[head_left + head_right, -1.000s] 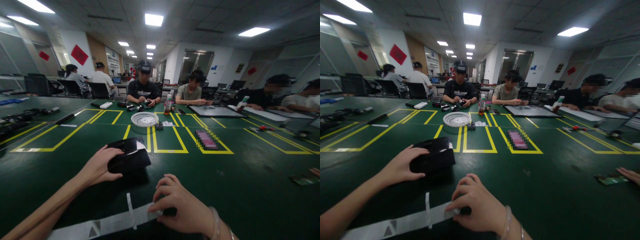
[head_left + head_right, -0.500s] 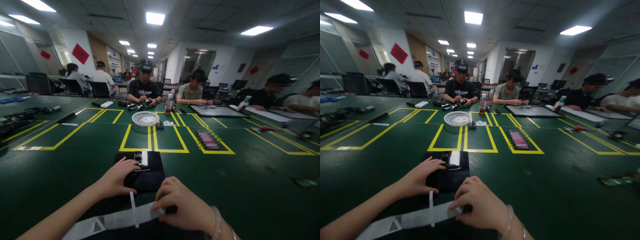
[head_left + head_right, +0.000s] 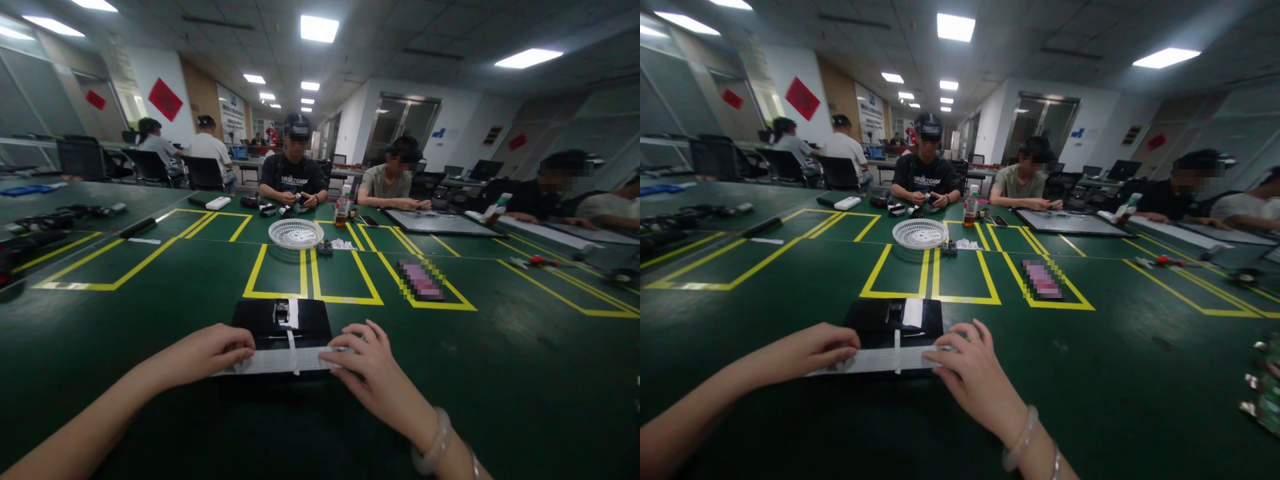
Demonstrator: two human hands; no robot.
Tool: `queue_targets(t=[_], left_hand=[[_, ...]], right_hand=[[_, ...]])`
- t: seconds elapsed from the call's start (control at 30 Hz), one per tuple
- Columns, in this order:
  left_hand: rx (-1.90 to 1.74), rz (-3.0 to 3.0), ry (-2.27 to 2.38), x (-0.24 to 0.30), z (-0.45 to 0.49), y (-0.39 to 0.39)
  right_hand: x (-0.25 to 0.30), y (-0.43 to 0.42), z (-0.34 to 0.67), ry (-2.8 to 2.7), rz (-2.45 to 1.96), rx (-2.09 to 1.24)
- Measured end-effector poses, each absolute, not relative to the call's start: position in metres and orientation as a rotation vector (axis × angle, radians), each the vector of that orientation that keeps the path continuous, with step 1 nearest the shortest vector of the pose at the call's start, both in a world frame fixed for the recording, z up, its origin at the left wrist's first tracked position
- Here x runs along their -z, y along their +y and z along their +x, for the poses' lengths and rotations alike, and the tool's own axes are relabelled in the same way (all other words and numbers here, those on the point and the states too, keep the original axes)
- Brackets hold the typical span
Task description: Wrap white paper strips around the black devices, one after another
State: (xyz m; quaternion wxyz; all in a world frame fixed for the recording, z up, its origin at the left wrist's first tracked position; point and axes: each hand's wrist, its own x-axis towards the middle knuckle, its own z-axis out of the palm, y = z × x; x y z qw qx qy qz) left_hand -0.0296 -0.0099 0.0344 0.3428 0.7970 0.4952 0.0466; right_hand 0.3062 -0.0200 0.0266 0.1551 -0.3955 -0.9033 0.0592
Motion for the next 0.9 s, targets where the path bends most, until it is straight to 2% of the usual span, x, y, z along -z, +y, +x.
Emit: queue_targets(t=[0.13, 0.37, 0.73, 0.9], left_hand=[[-0.126, 2.196, 1.489, -0.017, -0.021, -0.003], [-0.113, 2.266, 1.677, -0.009, -0.015, -0.003], [-0.146, 2.327, 1.679, -0.014, -0.009, -0.004], [-0.147, 2.357, 1.647, -0.011, -0.01, -0.002]], right_hand=[[-0.017, -0.016, 0.306, -2.578, -1.241, -0.035], [-0.009, -0.013, 0.306, -2.626, -1.306, -0.001], [-0.002, -0.017, 0.302, -2.626, -1.33, 0.173], [-0.002, -0.021, 0.287, -2.695, -1.242, 0.061]])
